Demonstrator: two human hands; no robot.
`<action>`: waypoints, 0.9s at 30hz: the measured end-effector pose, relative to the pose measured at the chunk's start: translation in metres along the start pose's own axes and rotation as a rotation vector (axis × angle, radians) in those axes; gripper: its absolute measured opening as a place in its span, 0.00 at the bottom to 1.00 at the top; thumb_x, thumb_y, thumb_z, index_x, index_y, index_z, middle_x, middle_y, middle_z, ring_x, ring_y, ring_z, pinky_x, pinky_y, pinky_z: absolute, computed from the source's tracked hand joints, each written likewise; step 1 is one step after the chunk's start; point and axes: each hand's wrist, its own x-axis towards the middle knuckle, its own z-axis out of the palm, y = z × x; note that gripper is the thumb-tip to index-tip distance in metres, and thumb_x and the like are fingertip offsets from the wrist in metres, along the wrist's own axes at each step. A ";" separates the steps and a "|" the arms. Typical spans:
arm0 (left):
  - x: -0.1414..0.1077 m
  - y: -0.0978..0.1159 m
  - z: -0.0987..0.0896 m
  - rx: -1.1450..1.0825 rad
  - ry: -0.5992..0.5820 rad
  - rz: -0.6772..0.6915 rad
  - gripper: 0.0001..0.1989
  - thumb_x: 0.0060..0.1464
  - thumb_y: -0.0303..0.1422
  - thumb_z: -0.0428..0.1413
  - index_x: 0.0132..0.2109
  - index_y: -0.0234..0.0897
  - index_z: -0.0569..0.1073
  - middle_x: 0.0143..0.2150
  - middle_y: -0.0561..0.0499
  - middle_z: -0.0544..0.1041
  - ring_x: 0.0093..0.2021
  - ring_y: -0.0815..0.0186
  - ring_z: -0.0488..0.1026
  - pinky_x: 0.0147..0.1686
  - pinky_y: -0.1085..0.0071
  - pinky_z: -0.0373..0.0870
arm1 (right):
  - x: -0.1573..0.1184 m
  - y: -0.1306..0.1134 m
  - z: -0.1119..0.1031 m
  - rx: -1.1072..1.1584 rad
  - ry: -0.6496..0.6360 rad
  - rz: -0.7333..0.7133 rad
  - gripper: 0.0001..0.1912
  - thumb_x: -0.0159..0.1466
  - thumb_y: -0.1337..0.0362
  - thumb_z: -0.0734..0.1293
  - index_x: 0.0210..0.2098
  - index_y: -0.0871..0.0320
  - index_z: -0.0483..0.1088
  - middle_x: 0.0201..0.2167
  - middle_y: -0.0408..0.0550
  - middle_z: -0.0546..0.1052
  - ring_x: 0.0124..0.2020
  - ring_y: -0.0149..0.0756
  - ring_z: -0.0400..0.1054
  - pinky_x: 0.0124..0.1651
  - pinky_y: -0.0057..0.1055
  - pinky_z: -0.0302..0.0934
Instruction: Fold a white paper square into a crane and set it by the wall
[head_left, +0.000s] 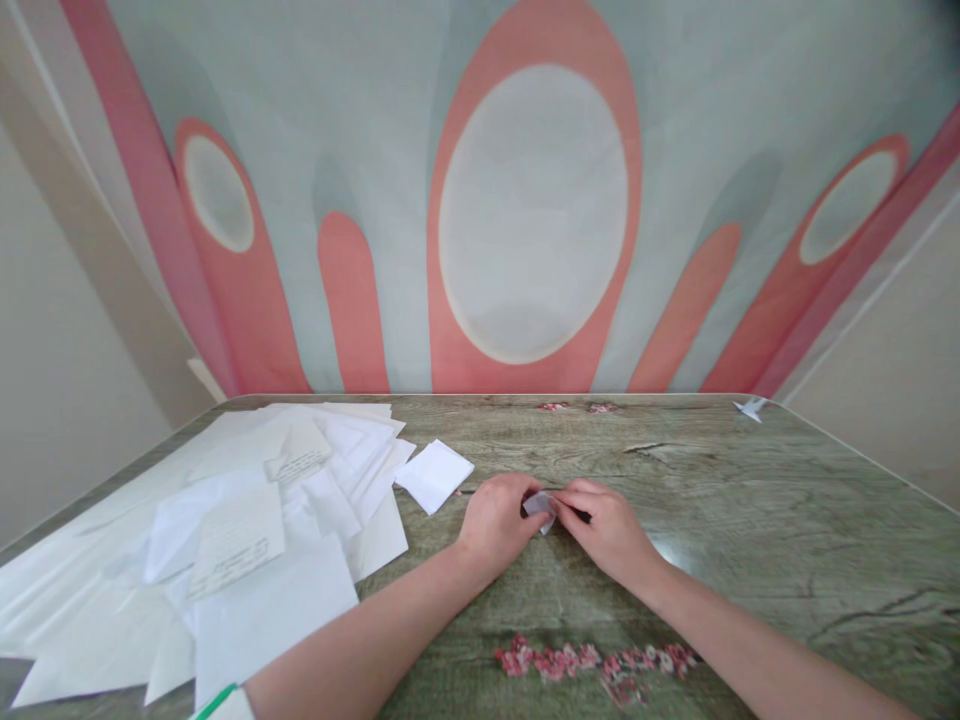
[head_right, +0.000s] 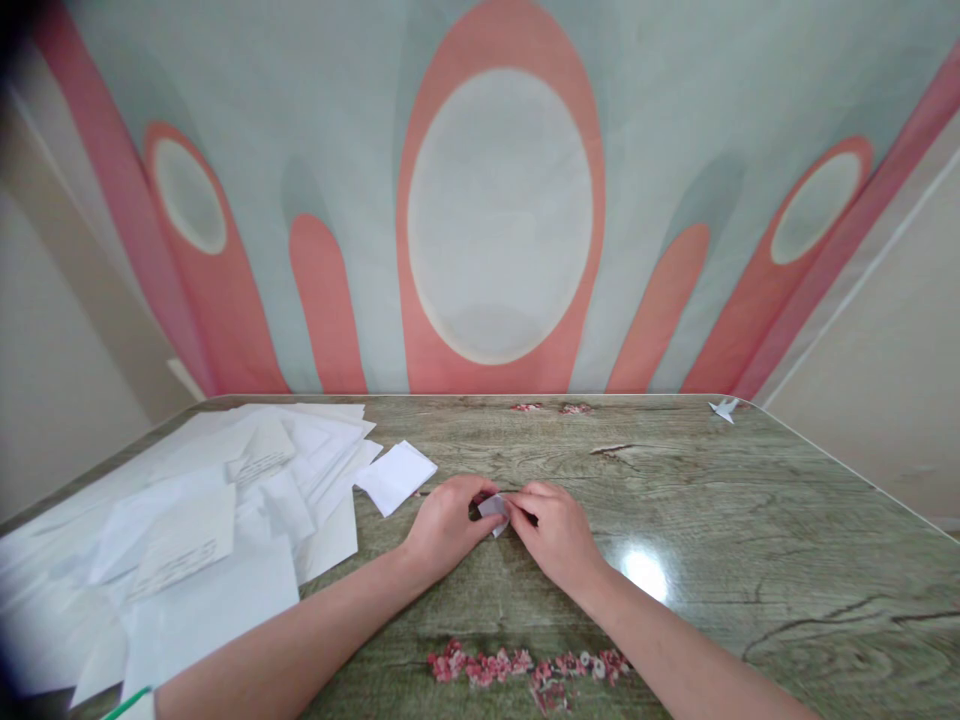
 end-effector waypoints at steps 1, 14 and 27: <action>0.000 0.000 -0.001 -0.008 -0.001 -0.004 0.10 0.47 0.34 0.56 0.39 0.39 0.73 0.35 0.52 0.76 0.37 0.63 0.71 0.36 0.72 0.65 | 0.000 0.000 0.000 0.007 0.001 0.004 0.12 0.63 0.65 0.60 0.38 0.51 0.75 0.27 0.44 0.73 0.31 0.34 0.67 0.35 0.29 0.59; -0.002 -0.002 -0.003 -0.016 -0.017 -0.041 0.12 0.45 0.29 0.56 0.40 0.40 0.72 0.36 0.51 0.76 0.38 0.62 0.71 0.38 0.70 0.67 | 0.001 0.003 -0.010 0.261 -0.067 0.083 0.13 0.62 0.64 0.60 0.42 0.53 0.74 0.37 0.46 0.78 0.38 0.38 0.72 0.43 0.34 0.63; -0.002 -0.003 -0.003 -0.056 -0.020 -0.038 0.11 0.46 0.31 0.56 0.40 0.40 0.73 0.36 0.52 0.76 0.37 0.63 0.71 0.37 0.72 0.66 | 0.006 0.012 -0.008 0.372 -0.136 0.122 0.13 0.60 0.63 0.62 0.42 0.54 0.74 0.38 0.46 0.78 0.40 0.39 0.71 0.46 0.37 0.62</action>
